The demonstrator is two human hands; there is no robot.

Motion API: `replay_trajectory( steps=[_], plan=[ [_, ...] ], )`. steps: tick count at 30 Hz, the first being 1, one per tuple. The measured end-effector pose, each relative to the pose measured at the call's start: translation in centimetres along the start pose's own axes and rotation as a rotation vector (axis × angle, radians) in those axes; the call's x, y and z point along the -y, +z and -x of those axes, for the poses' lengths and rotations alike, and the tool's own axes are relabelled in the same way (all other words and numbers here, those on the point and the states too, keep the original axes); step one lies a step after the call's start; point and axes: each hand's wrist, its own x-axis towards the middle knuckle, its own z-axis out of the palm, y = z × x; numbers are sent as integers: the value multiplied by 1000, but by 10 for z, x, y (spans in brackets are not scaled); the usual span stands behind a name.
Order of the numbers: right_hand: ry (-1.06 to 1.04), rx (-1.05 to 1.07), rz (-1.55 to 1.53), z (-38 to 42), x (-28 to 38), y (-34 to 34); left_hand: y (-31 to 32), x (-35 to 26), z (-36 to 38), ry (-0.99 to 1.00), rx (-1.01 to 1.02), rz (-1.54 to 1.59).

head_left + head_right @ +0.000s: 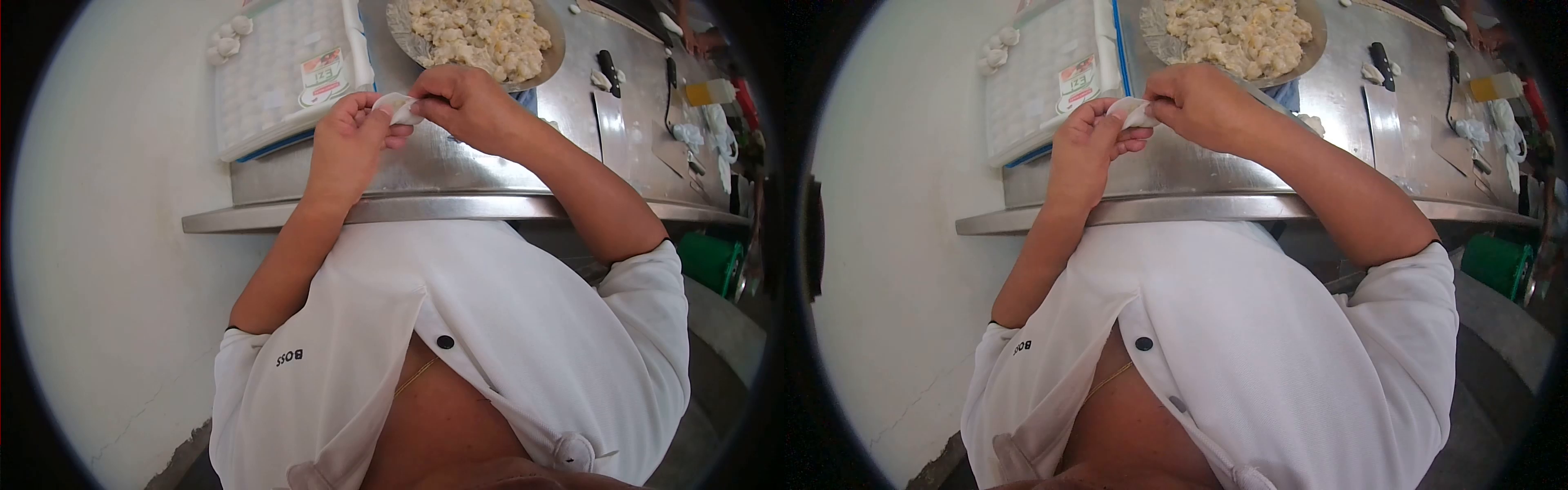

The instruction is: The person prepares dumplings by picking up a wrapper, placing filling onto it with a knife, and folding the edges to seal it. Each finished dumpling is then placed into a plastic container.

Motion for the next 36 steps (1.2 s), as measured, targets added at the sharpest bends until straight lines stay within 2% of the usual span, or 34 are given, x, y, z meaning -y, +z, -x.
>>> replay_trajectory(
  steps=[3,5,7,9,11,13,18,23,25,26,31,36],
  plan=[
    [-86,17,89,2,-2,1,-2,0,0,-17,34,21],
    [-124,48,122,4,4,1,-1,0,-1,-70,48,-165],
    [35,47,85,5,16,-2,0,-1,0,-66,49,-179],
    [34,52,65,5,17,-3,1,-1,0,-60,50,-191],
    [33,60,44,4,12,-2,0,0,0,-31,58,-170],
    [-91,6,91,2,-1,2,0,0,1,-9,34,-98],
    [-33,-42,51,1,-2,1,0,3,0,93,23,19],
    [-94,19,157,6,10,0,-1,4,0,-16,46,-225],
    [89,-9,51,6,18,0,-1,3,1,-7,55,-218],
    [89,-9,51,6,17,0,-2,3,1,1,63,-210],
    [-191,-77,133,2,-3,5,1,2,-2,28,32,-156],
    [-145,-17,207,4,3,3,-1,2,-1,37,-7,-96]
  ],
)
